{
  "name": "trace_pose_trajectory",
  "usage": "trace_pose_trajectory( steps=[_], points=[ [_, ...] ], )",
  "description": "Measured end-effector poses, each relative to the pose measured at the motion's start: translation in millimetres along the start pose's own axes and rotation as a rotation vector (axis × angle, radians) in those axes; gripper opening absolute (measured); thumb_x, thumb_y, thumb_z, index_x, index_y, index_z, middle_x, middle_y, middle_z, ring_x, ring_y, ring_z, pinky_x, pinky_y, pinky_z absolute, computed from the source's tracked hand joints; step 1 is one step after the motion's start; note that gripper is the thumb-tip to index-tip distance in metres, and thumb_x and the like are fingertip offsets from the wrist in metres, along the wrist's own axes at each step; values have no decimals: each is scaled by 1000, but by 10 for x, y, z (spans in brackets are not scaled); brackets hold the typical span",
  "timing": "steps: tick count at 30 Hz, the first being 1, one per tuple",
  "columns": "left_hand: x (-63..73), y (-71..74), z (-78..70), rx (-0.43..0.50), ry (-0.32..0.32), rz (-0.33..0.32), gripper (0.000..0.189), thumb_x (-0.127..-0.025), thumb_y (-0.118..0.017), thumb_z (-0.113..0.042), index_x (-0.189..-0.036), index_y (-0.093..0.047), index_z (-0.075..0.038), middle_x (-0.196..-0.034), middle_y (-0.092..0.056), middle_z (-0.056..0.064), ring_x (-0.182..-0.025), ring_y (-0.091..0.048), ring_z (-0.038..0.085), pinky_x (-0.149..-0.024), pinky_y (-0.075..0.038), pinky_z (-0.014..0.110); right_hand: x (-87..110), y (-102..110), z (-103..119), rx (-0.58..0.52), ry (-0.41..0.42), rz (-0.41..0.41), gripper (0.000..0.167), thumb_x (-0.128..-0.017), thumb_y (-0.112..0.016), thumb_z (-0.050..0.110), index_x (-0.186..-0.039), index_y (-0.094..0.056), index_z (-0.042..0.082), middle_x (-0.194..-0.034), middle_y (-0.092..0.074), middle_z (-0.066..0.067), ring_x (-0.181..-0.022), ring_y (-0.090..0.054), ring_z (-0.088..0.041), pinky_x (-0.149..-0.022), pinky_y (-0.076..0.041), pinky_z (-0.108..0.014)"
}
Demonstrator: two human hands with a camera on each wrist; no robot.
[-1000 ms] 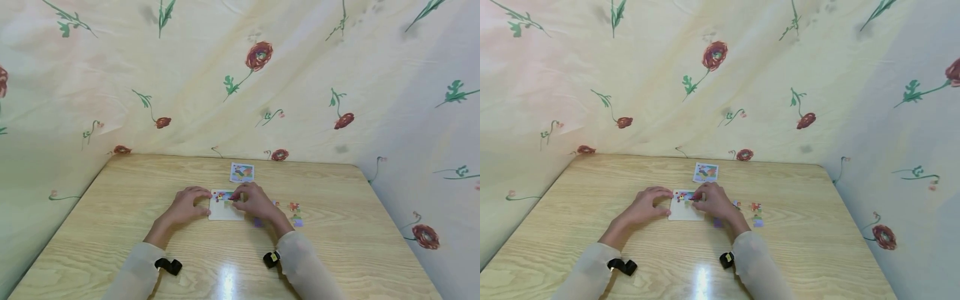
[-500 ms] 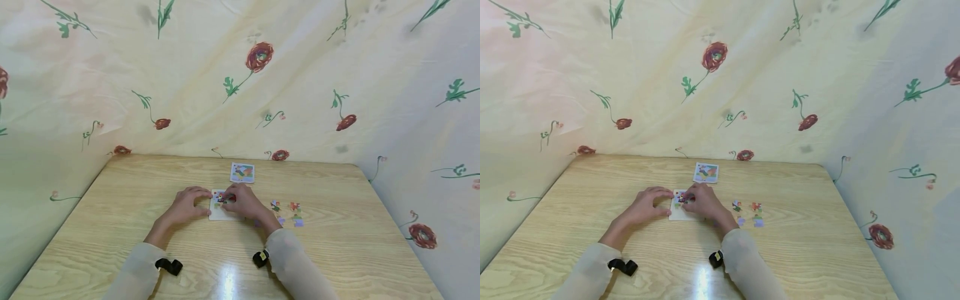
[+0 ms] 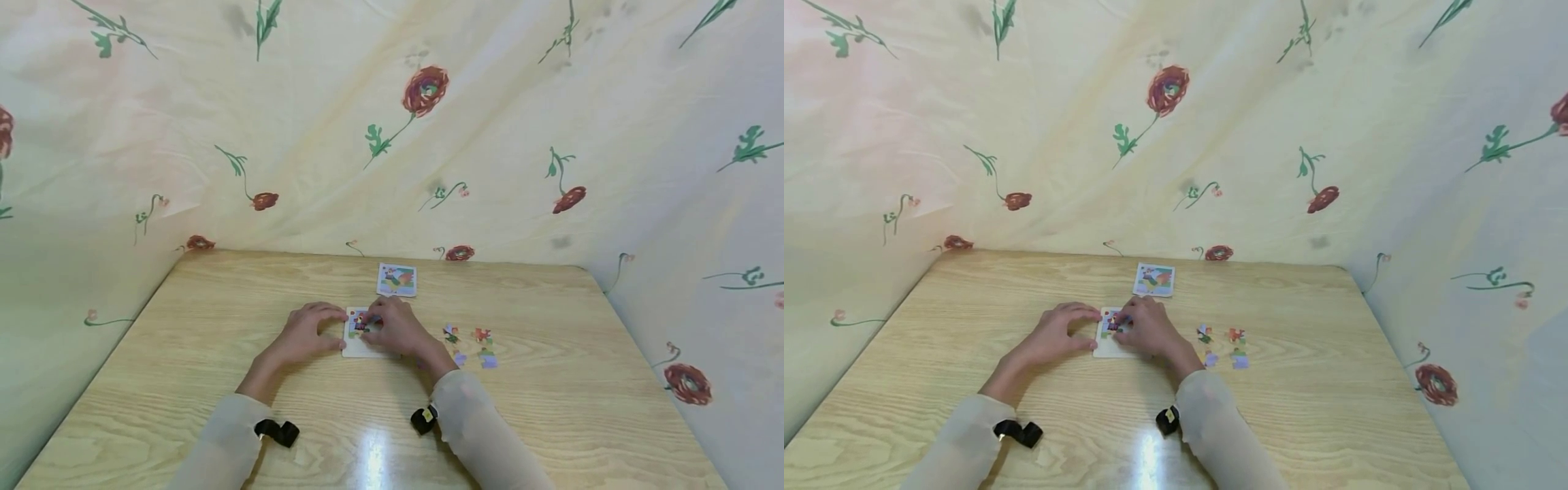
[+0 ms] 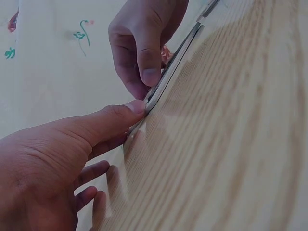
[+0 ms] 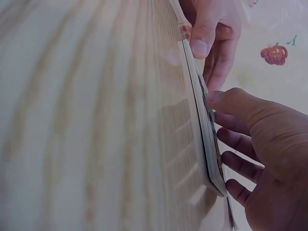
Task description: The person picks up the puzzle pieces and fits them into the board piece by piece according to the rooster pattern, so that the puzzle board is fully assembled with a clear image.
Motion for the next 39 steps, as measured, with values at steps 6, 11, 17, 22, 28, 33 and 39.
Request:
trace_pose_trajectory(
  steps=[6, 11, 17, 22, 28, 33, 39],
  points=[
    [27, 6, -5, -2, -6, 0, 48, -85, -84, -37, -130, -71, -25, -145, -61, 0, -144, -45, 31, -118, -25, 63, 13, -8, 42, 22, 2, -8, 21, -87, -83, 29, -104, -80, 17, -116, -71, -7, -108, -58, -27, -99, -43, -54],
    [42, 12, -12, -1, -13, 7, 49, -85, -84, -37, -130, -71, -25, -145, -61, -1, -144, -45, 31, -118, -25, 63, 36, -26, 52, 18, -22, -9, 23, -87, -84, 29, -106, -80, 17, -118, -70, -7, -110, -58, -28, -101, -43, -54],
    [73, 14, -6, -3, -17, 17, 48, -85, -83, -38, -130, -71, -26, -145, -62, -2, -144, -45, 30, -118, -25, 63, 77, -30, 109, -15, -19, -37, 21, -87, -83, 26, -106, -81, 18, -116, -71, -6, -108, -58, -27, -96, -42, -51],
    [100, 14, -3, -3, -22, 24, 48, -85, -84, -39, -129, -71, -26, -144, -62, -3, -144, -46, 29, -117, -26, 63, 101, -32, 178, -1, -11, -52, 18, -88, -83, 26, -106, -82, 22, -112, -70, -3, -103, -56, -24, -90, -40, -47],
    [123, 11, -29, -10, -24, 22, 47, -85, -84, -39, -128, -71, -26, -144, -62, -3, -143, -46, 29, -115, -27, 63, 112, -70, 201, 48, -2, -45, 15, -89, -81, 30, -105, -82, 29, -114, -68, -2, -107, -54, -24, -88, -37, -46],
    [141, 2, -60, -9, -20, 17, 47, -84, -85, -38, -128, -72, -26, -143, -63, -2, -143, -46, 30, -115, -28, 62, 127, -96, 176, 41, -15, -39, 14, -89, -82, 31, -103, -82, 30, -115, -67, -1, -108, -53, -24, -89, -35, -45],
    [184, -18, -73, -5, -9, 13, 47, -84, -85, -37, -128, -72, -26, -143, -63, -2, -143, -46, 30, -116, -27, 63, 158, -106, 170, 28, -20, -30, 14, -89, -82, 30, -103, -82, 31, -114, -66, -1, -107, -52, -23, -87, -33, -43]
  ],
)
Point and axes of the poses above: each hand's wrist, its own x-axis away from the middle knuckle, its own y-axis out of the back of the hand, z = x × y, the point moved 8 cm from there along -x, towards the middle knuckle
